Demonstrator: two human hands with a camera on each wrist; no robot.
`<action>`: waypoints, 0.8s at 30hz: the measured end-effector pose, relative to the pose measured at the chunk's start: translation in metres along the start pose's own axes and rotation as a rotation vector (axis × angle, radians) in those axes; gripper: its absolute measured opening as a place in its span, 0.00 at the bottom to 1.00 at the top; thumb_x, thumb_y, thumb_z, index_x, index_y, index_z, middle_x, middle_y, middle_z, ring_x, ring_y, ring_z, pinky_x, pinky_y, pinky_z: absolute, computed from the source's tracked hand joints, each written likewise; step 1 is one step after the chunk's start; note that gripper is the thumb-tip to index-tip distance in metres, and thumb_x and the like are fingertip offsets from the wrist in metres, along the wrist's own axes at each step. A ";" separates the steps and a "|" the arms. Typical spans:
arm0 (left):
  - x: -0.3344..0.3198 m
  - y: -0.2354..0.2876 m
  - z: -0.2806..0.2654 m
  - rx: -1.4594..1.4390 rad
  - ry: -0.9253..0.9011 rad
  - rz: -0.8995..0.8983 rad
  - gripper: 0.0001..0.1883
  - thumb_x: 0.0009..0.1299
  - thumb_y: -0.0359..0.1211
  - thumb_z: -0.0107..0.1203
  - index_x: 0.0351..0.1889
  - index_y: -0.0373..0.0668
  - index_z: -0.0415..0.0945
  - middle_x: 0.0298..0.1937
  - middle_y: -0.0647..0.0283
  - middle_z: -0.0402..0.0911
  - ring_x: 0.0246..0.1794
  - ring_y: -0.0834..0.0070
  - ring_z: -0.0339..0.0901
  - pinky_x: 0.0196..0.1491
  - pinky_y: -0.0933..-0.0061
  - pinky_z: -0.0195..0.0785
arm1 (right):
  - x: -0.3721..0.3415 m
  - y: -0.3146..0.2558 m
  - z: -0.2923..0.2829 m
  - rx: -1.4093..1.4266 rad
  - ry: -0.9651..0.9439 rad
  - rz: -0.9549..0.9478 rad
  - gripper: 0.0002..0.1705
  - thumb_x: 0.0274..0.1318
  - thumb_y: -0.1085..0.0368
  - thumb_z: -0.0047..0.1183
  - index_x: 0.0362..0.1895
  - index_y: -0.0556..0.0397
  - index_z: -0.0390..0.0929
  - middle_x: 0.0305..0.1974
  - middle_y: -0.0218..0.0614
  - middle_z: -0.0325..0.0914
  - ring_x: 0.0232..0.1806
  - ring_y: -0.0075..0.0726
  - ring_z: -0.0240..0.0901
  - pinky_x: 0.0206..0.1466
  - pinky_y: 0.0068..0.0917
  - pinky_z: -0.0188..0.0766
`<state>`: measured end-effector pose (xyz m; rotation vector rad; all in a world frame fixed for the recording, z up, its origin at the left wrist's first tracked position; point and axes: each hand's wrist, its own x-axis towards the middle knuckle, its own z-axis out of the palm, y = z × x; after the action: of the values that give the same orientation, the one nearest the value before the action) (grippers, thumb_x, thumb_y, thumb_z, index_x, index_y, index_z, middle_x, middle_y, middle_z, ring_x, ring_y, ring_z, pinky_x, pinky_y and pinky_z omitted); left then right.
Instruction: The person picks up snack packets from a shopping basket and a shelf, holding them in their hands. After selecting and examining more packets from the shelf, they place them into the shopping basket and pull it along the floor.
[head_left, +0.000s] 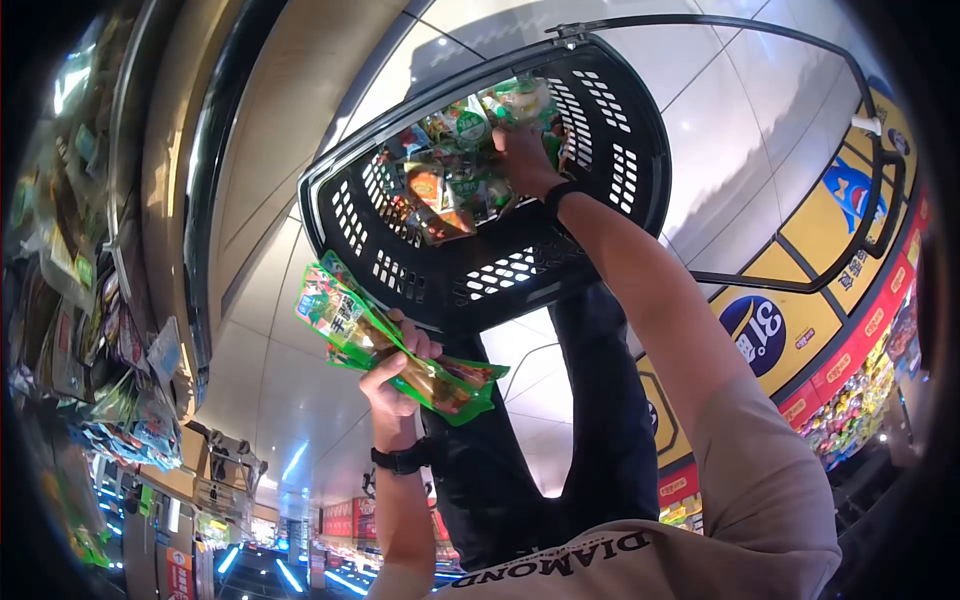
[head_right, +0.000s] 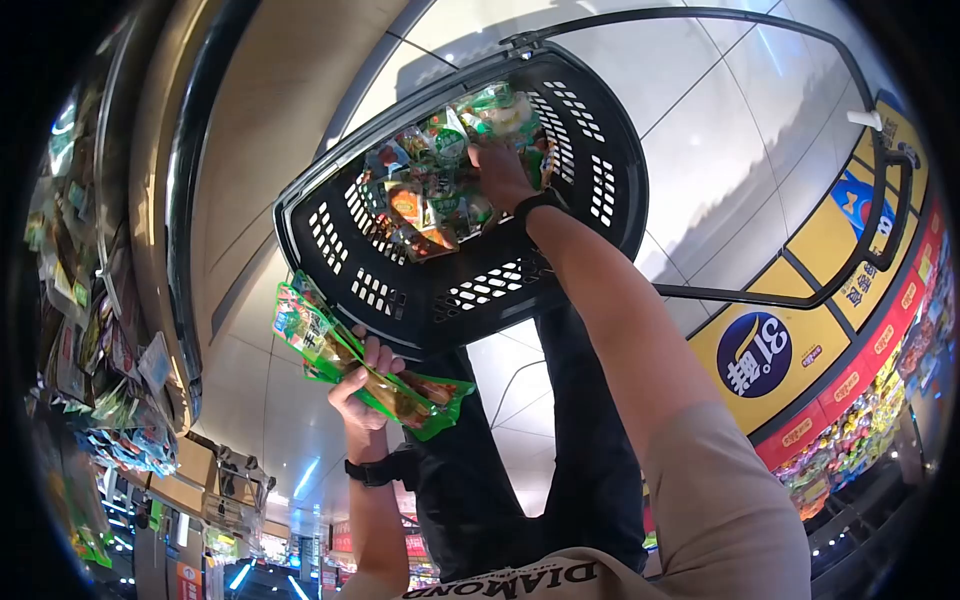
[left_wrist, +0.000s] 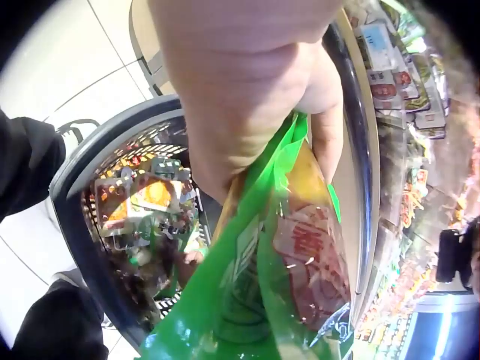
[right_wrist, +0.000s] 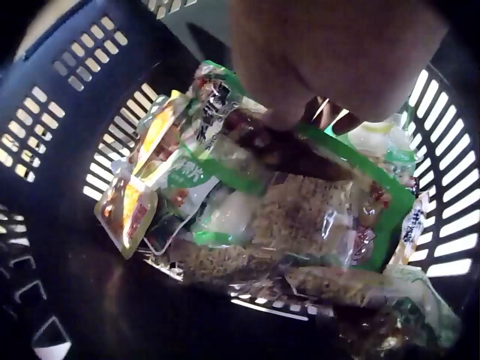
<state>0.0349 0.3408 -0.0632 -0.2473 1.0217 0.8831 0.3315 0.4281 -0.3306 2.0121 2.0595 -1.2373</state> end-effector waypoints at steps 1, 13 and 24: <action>-0.002 0.006 -0.001 0.042 0.005 -0.016 0.32 0.56 0.29 0.59 0.61 0.41 0.64 0.35 0.64 0.68 0.37 0.70 0.66 0.49 0.58 0.63 | -0.003 0.002 -0.002 -0.008 0.001 -0.005 0.21 0.50 0.71 0.58 0.51 0.53 0.74 0.46 0.50 0.77 0.55 0.57 0.71 0.61 0.56 0.62; -0.084 0.091 -0.004 0.357 0.087 -0.083 0.31 0.52 0.31 0.59 0.57 0.33 0.70 0.59 0.45 0.75 0.60 0.51 0.73 0.50 0.54 0.78 | -0.172 -0.086 -0.198 0.653 0.485 0.171 0.08 0.66 0.73 0.52 0.36 0.57 0.65 0.27 0.38 0.75 0.28 0.24 0.72 0.31 0.24 0.66; -0.115 0.032 0.038 0.282 -0.044 -0.355 0.32 0.54 0.22 0.56 0.62 0.34 0.71 0.56 0.51 0.79 0.55 0.56 0.79 0.61 0.56 0.74 | -0.276 -0.262 -0.188 1.110 -0.164 0.314 0.11 0.66 0.68 0.57 0.36 0.56 0.66 0.27 0.32 0.77 0.32 0.18 0.74 0.36 0.23 0.71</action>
<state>0.0092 0.3226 0.0580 -0.1625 1.0097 0.4157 0.2528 0.3307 0.0747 2.2300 0.9084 -2.6665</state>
